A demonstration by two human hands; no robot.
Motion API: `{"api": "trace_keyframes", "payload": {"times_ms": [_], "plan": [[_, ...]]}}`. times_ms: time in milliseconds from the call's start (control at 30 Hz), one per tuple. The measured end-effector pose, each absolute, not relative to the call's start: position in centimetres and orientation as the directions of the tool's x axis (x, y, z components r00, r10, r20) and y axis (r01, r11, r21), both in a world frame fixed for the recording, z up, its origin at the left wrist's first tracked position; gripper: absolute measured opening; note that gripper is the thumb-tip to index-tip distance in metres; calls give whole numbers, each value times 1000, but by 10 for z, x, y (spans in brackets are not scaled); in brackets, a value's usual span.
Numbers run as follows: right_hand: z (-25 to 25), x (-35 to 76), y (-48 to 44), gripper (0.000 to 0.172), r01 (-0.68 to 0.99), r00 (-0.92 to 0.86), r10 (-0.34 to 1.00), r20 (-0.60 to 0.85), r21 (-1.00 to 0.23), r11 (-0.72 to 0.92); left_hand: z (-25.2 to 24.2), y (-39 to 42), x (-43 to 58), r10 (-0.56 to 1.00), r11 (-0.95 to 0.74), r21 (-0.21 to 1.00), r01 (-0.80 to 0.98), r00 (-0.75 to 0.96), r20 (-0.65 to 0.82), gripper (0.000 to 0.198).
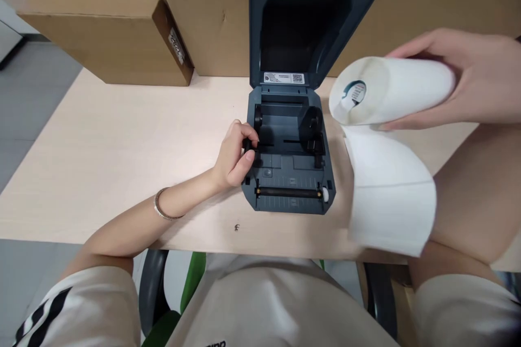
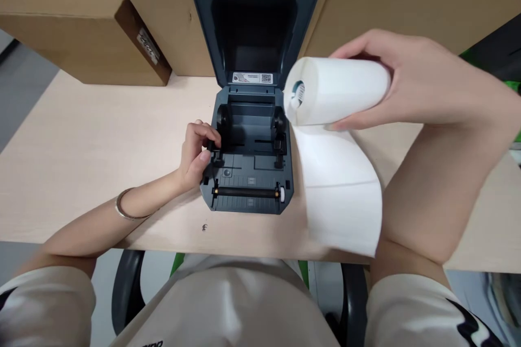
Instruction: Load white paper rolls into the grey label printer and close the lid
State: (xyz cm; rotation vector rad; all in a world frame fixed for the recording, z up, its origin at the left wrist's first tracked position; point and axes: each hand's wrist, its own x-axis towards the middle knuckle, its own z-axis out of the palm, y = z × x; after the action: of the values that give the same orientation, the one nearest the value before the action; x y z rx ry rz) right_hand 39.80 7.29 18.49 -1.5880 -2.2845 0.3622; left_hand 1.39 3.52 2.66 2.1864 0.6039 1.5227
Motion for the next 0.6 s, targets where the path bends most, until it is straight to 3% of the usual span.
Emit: {"api": "trace_keyframes", "payload": {"times_ms": [167, 367, 533, 600], "plan": [[168, 390, 99, 92, 953, -99, 992, -73, -293, 73, 25, 36, 16, 570, -815, 574, 79, 292, 768, 29], [131, 370, 118, 60, 899, -251, 954, -163, -404, 167, 22, 36, 15, 582, -808, 581, 103, 297, 757, 32], [114, 366, 119, 75, 903, -192, 932, -307, -427, 46, 23, 36, 15, 588, -803, 586, 105, 298, 752, 32], [118, 371, 117, 83, 885, -195, 938, -285, -464, 43, 23, 35, 16, 581, -807, 586, 81, 293, 759, 28]]}}
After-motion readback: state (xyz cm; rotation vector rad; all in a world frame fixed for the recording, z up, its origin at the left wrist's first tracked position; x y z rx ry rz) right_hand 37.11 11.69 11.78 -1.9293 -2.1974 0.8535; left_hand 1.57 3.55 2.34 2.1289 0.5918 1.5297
